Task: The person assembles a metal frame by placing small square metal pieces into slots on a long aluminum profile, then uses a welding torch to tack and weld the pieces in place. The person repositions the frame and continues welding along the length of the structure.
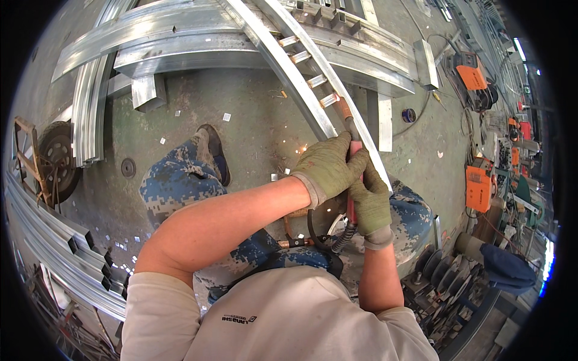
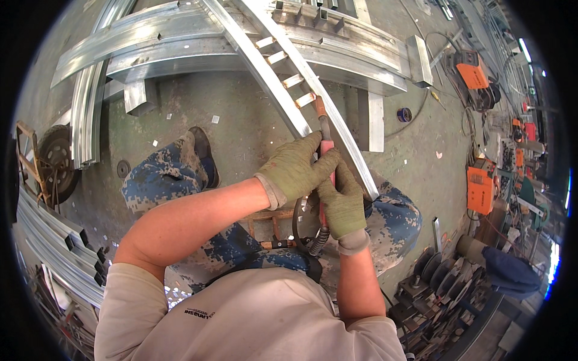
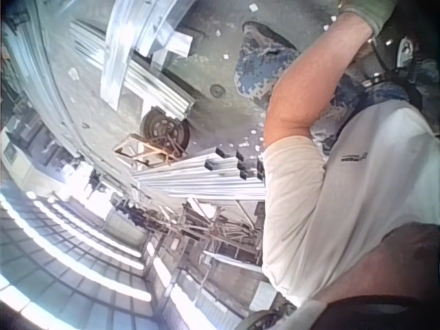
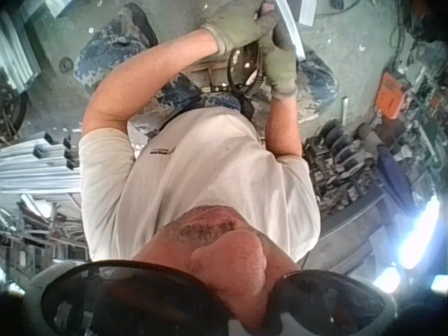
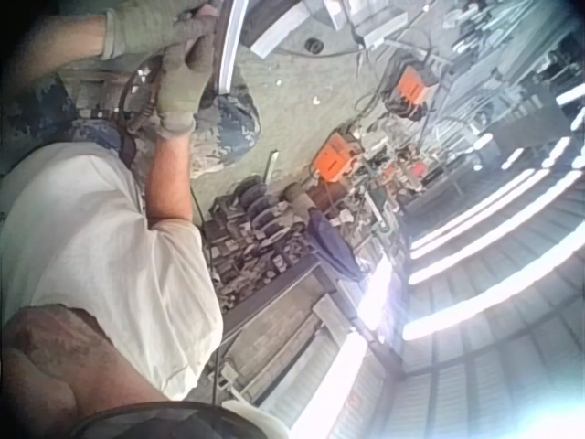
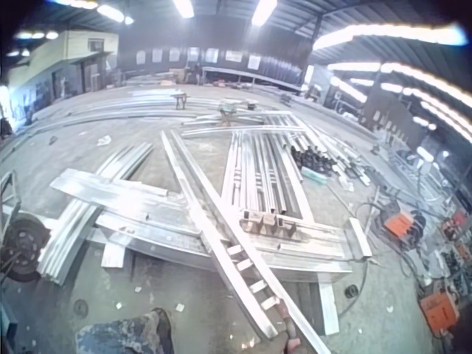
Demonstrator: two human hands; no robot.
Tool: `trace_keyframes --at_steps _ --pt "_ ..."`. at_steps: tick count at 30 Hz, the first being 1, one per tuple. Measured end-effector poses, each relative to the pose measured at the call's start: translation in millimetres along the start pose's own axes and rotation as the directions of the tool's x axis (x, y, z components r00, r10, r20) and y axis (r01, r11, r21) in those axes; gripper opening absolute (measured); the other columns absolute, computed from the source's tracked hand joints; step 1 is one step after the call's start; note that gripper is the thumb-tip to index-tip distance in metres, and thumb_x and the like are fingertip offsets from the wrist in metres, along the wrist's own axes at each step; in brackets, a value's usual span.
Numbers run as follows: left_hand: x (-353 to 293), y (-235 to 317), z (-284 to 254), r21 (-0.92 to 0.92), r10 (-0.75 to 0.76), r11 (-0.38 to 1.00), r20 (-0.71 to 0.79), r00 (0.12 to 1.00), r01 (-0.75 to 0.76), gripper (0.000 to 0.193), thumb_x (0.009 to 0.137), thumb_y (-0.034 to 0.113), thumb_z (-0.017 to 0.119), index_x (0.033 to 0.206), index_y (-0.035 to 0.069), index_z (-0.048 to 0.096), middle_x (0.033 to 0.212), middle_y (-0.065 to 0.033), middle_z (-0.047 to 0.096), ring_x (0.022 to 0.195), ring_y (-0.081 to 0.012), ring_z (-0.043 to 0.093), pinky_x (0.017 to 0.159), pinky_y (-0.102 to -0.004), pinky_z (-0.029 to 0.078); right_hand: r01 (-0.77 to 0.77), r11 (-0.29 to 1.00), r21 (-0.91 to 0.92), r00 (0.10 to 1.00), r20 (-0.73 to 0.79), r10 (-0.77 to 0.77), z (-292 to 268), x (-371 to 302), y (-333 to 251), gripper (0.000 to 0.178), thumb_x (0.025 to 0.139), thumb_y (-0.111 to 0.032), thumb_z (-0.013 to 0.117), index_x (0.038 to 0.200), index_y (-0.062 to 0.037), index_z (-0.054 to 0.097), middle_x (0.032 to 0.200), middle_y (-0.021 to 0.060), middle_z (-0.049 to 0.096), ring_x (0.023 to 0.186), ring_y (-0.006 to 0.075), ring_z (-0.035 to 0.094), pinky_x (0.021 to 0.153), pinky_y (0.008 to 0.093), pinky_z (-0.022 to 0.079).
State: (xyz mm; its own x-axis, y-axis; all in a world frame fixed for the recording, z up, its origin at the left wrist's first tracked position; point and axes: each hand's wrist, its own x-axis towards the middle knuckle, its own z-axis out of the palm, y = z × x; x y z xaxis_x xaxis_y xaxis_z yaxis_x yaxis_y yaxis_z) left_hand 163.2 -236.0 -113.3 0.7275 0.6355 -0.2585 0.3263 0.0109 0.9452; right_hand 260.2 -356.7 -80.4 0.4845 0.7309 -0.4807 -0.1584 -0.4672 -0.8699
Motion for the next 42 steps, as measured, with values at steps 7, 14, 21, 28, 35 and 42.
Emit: trace_keyframes --at_steps 7,14,21,28,35,42 --pt "1 -3 0 0.032 -0.015 0.999 -0.02 1.0 0.015 0.045 0.101 0.047 0.06 0.108 0.003 0.065 0.101 -0.0237 0.074 0.097 -0.0444 0.071 0.087 -0.053 0.055 -0.021 0.998 -0.058 0.999 0.027 0.023 -5 7 4 0.065 0.102 -0.011 0.069 0.16 0.0016 0.042 0.153 0.0127 0.057 0.134 0.0207 0.058 0.112 0.0336 0.049" --pt "2 1 -2 0.071 -0.017 0.997 0.021 1.0 0.015 0.048 0.102 0.047 0.061 0.112 0.001 0.066 0.097 -0.0235 0.073 0.091 -0.0418 0.071 0.083 -0.049 0.055 -0.018 1.0 -0.007 1.0 0.026 0.018 -4 -1 -2 0.055 0.104 -0.014 0.067 0.154 0.0001 0.049 0.124 0.007 0.066 0.097 0.013 0.063 0.081 0.0285 0.053" --pt "2 13 -9 -0.155 0.056 0.986 0.003 0.998 -0.055 0.039 0.102 0.037 0.067 0.115 0.0 0.067 0.093 -0.0188 0.073 0.085 -0.0303 0.072 0.079 -0.043 0.055 -0.041 0.987 0.154 0.999 0.037 0.035 4 -12 -26 0.051 0.105 -0.018 0.064 0.152 -0.0024 0.05 0.099 0.0064 0.069 0.074 0.0133 0.065 0.062 0.0264 0.053" --pt "0 21 -26 -0.165 -0.033 0.986 -0.046 0.998 0.025 0.038 0.102 0.034 0.066 0.121 0.001 0.065 0.095 -0.0196 0.073 0.088 -0.0311 0.073 0.08 -0.0423 0.057 -0.05 0.959 0.28 0.995 0.1 0.023 14 3 -22 0.048 0.107 -0.021 0.062 0.15 -0.0019 0.051 0.093 0.0057 0.069 0.069 0.0132 0.063 0.058 0.025 0.051" --pt "-5 19 -23 -0.08 -0.044 0.996 -0.228 0.973 0.026 0.049 0.101 0.042 0.064 0.126 0.0 0.058 0.101 -0.0262 0.072 0.092 -0.0417 0.072 0.083 -0.0494 0.056 -0.026 0.984 0.175 0.999 0.038 0.019 19 29 -20 0.039 0.103 -0.023 0.073 0.135 -0.0016 0.063 0.097 0.0036 0.07 0.074 0.0108 0.065 0.061 0.0247 0.053" --pt "-8 9 -13 -0.015 -0.054 0.999 -0.291 0.955 0.052 0.053 0.099 0.044 0.066 0.13 0.003 0.053 0.107 -0.0261 0.071 0.096 -0.0451 0.071 0.086 -0.0515 0.056 -0.029 0.998 0.055 0.999 0.046 0.026 9 39 -5 0.036 0.099 -0.012 0.075 0.132 -0.0019 0.067 0.116 0.0045 0.072 0.102 0.0142 0.067 0.09 0.0301 0.057"
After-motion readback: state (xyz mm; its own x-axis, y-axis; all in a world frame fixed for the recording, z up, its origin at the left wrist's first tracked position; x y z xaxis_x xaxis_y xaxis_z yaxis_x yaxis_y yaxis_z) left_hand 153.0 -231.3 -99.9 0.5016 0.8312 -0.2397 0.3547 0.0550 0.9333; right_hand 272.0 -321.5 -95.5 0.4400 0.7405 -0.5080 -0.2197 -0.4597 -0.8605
